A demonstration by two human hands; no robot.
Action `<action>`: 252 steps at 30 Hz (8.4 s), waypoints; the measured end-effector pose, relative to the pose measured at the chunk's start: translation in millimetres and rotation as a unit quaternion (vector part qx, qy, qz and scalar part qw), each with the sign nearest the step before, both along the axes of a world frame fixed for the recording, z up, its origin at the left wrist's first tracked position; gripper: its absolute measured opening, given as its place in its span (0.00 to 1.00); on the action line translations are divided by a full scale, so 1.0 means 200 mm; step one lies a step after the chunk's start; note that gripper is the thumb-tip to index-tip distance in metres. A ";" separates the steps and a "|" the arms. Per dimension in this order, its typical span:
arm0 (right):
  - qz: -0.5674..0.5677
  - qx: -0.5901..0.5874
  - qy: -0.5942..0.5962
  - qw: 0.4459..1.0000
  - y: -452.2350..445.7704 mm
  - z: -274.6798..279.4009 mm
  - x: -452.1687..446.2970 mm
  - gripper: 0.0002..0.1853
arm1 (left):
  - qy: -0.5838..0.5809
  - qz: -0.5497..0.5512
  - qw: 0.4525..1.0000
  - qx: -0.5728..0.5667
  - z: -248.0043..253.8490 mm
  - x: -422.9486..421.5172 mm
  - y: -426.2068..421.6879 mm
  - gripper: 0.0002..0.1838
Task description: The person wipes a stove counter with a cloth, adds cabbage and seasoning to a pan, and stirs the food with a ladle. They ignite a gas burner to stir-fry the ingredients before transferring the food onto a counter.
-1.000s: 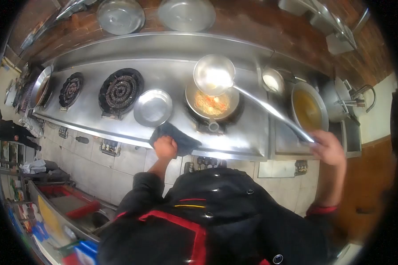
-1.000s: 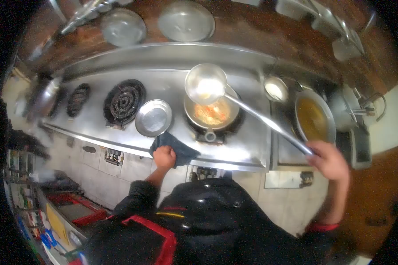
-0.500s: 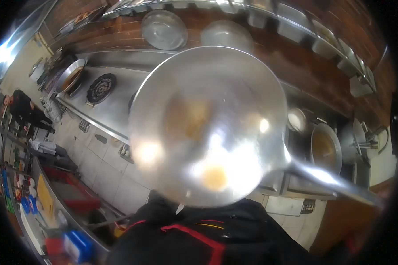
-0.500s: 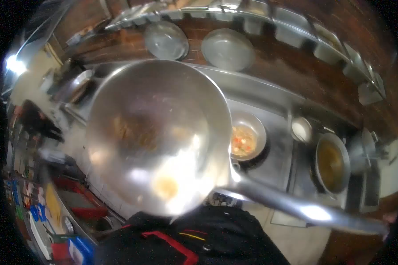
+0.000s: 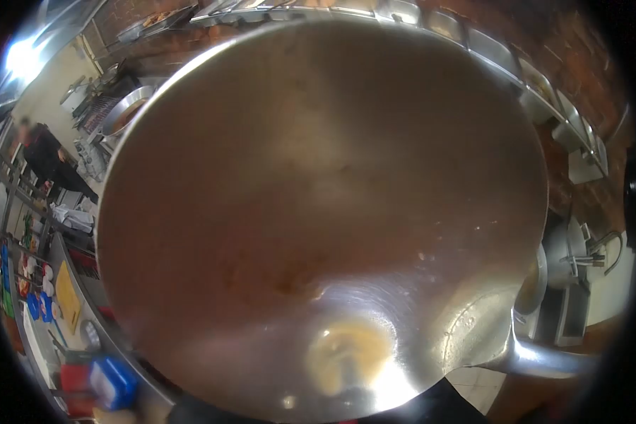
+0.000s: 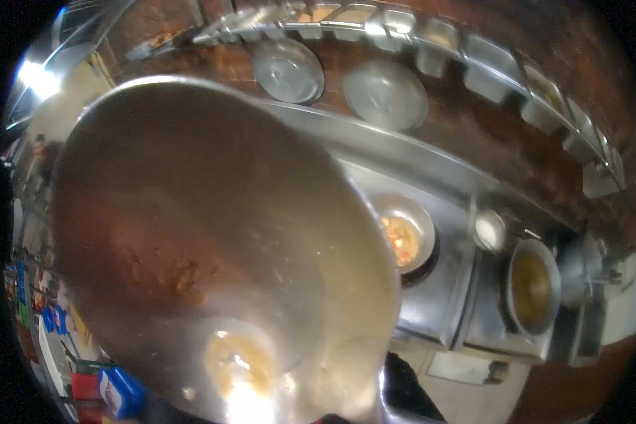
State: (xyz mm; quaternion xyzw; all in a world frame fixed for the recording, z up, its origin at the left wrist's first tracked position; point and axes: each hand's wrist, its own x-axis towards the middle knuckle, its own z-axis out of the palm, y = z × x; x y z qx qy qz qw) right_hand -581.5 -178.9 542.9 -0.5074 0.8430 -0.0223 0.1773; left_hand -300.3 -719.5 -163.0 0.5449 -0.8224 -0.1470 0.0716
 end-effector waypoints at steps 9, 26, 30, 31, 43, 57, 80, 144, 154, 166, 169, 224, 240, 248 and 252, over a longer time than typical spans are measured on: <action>0.017 0.065 0.028 0.997 -0.09 0.08 0.00 0.23 | 0.007 0.018 1.000 0.002 -0.01 0.01 0.02 0.17; -0.005 0.094 0.037 0.995 -0.12 0.13 0.03 0.22 | 0.013 0.037 0.999 -0.009 -0.02 0.09 0.03 0.15; -0.076 0.164 0.063 0.981 -0.26 0.06 -0.03 0.25 | 0.016 0.015 0.999 -0.031 -0.06 0.10 0.03 0.15; -0.169 0.181 0.017 0.969 -0.20 0.00 -0.08 0.27 | 0.016 0.008 0.999 -0.035 -0.07 0.10 0.02 0.15; -0.376 -0.193 -0.257 0.869 -0.42 -1.61 -0.20 0.26 | -0.028 0.044 0.995 0.082 -0.25 0.19 0.05 0.18; -0.340 -0.129 -0.106 0.926 -0.67 -2.40 0.02 0.26 | -0.035 0.005 0.985 0.169 -0.31 0.21 0.00 0.19; -0.122 -0.172 -0.431 0.877 -1.33 -3.24 -0.17 0.07 | 0.162 0.297 0.938 0.071 0.53 0.68 1.09 0.18; 0.497 0.008 -0.249 0.831 -1.51 -3.39 1.08 0.14 | -0.043 0.694 0.571 -0.436 3.42 3.33 4.09 0.21; 0.442 0.036 -0.227 0.867 -1.44 -3.50 0.87 0.17 | 0.196 0.583 0.537 -0.577 3.47 3.11 3.85 0.09; 0.375 0.050 -0.276 0.883 -1.37 -3.18 0.61 0.19 | 0.449 0.460 0.656 -0.395 3.11 2.28 2.68 0.17; 0.321 0.069 -0.327 0.886 -1.32 -3.06 0.50 0.17 | 0.515 0.387 0.695 -0.319 2.85 2.01 2.16 0.24; -0.206 -0.203 -0.471 0.834 -1.00 -2.39 -0.12 0.16 | 0.383 -0.345 0.856 -0.028 1.48 -1.81 0.11 0.11; -0.283 -0.110 -0.091 0.948 -0.34 -2.44 -0.19 0.28 | 0.213 -0.012 0.972 0.103 0.12 -0.32 0.04 0.11; -0.371 -0.110 -0.019 0.922 -0.48 -2.58 -0.16 0.28 | -0.034 -0.047 0.987 0.150 -0.24 0.10 0.17 0.19; -0.354 -0.126 -0.101 0.921 -0.45 -2.53 -0.20 0.26 | -0.367 -0.411 0.827 0.108 -0.46 0.29 0.24 0.12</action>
